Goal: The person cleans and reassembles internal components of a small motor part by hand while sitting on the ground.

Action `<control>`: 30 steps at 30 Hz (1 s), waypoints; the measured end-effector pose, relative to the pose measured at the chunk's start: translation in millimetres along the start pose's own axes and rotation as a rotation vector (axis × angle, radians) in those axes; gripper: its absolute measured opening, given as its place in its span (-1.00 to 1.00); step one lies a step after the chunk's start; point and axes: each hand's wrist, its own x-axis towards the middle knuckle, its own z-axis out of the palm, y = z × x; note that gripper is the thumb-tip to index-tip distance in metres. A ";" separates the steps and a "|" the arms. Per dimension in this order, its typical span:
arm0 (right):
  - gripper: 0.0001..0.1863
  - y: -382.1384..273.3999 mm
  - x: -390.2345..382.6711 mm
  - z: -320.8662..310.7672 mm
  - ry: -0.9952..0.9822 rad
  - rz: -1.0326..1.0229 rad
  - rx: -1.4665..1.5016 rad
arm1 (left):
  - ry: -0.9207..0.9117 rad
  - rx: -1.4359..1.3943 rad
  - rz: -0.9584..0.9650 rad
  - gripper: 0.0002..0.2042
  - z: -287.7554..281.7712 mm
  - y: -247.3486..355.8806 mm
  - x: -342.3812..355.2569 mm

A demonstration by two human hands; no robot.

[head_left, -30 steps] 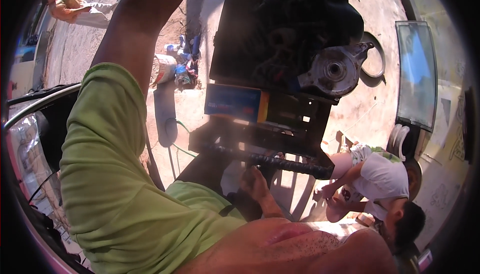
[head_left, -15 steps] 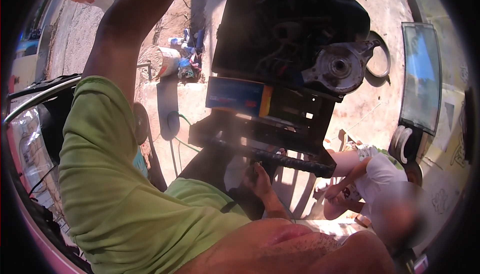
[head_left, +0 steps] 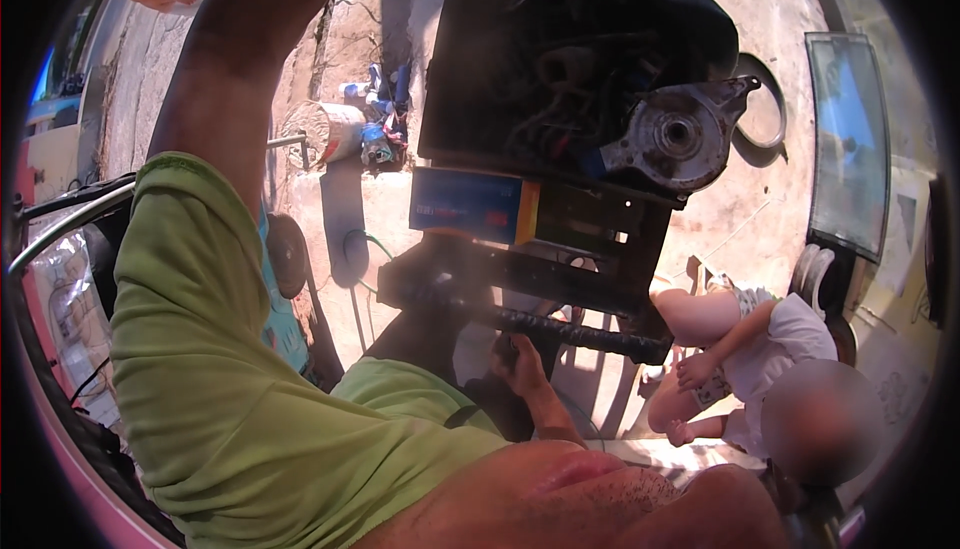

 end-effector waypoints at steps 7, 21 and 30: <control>-0.52 5.0 7.2 10.6 0.153 0.002 0.077 | 0.052 0.068 0.012 0.14 7.5 -12.0 26.7; -0.43 1.1 13.8 41.3 0.073 0.029 0.042 | 0.171 -0.090 0.196 0.03 18.5 -32.2 8.9; -0.47 6.7 4.2 25.8 0.156 0.054 0.053 | 0.645 0.166 0.442 -0.11 32.4 -2.7 -72.8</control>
